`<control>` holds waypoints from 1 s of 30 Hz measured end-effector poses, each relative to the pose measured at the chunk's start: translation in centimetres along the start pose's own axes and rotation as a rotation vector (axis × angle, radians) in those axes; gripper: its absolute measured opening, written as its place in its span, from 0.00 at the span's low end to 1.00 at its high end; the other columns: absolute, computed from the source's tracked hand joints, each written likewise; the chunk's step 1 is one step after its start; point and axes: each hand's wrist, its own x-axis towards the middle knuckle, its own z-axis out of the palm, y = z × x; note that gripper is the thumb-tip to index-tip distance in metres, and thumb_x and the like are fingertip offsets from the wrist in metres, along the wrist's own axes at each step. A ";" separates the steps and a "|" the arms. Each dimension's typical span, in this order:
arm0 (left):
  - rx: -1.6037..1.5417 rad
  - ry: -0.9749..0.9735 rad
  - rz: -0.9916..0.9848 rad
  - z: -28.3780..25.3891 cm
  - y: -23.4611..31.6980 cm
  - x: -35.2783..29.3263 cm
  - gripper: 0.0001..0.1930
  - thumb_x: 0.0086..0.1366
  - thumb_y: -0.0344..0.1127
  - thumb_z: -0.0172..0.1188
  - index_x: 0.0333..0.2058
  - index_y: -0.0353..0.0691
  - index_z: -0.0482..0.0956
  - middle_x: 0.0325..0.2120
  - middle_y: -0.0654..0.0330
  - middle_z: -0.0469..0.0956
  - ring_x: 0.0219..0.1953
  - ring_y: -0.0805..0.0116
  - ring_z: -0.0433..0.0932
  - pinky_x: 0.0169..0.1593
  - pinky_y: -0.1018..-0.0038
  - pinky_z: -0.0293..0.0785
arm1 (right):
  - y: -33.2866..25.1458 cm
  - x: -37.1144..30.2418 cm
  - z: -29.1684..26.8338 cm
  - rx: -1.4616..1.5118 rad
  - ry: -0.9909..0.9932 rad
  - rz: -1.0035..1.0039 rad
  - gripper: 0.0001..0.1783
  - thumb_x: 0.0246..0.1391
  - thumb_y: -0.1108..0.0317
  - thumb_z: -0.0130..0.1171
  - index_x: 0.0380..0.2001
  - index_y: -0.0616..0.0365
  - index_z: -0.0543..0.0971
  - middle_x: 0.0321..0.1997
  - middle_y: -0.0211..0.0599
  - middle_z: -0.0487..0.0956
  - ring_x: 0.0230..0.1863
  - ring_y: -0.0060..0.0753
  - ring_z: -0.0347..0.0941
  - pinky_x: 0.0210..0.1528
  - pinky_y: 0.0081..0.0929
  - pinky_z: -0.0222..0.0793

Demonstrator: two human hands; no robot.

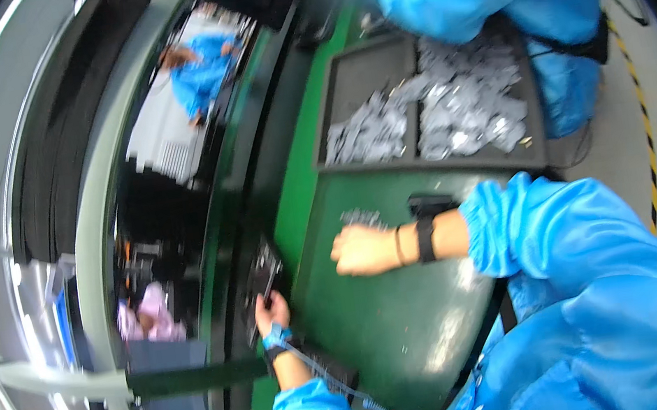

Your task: Assembling internal components and wire routing within a tablet or laptop chassis on a production line.

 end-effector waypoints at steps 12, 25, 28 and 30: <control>0.496 0.232 0.111 3.1 -1.4 -1.2 0.15 0.64 0.21 0.48 0.44 0.09 0.63 0.44 0.37 0.71 0.49 0.50 0.73 0.61 0.64 0.70 | -0.9 -0.1 0.7 0.023 -0.073 0.002 0.06 0.41 0.61 0.62 0.23 0.49 0.79 0.29 0.30 0.75 0.38 0.36 0.72 0.36 0.34 0.67; 0.682 -0.130 0.072 4.0 -13.3 -23.1 0.13 0.66 0.29 0.53 0.50 0.35 0.73 0.40 0.55 0.79 0.40 0.64 0.78 0.45 0.72 0.76 | -1.1 -0.4 1.2 0.051 -0.041 0.065 0.04 0.45 0.64 0.60 0.22 0.49 0.77 0.28 0.30 0.73 0.37 0.37 0.70 0.37 0.35 0.68; 0.778 -0.069 0.075 1.3 -15.4 -23.3 0.12 0.67 0.26 0.51 0.48 0.33 0.73 0.39 0.53 0.79 0.37 0.65 0.79 0.43 0.72 0.77 | -1.6 -0.4 1.1 0.048 -0.034 0.073 0.05 0.44 0.65 0.60 0.21 0.50 0.76 0.28 0.31 0.71 0.36 0.38 0.70 0.37 0.36 0.68; 0.915 0.055 0.110 -0.3 -17.4 -23.2 0.14 0.65 0.32 0.55 0.49 0.39 0.73 0.35 0.59 0.79 0.34 0.67 0.78 0.39 0.74 0.76 | -1.9 -0.4 0.9 0.096 -0.013 0.081 0.04 0.44 0.65 0.60 0.21 0.50 0.76 0.28 0.31 0.71 0.37 0.38 0.70 0.37 0.35 0.68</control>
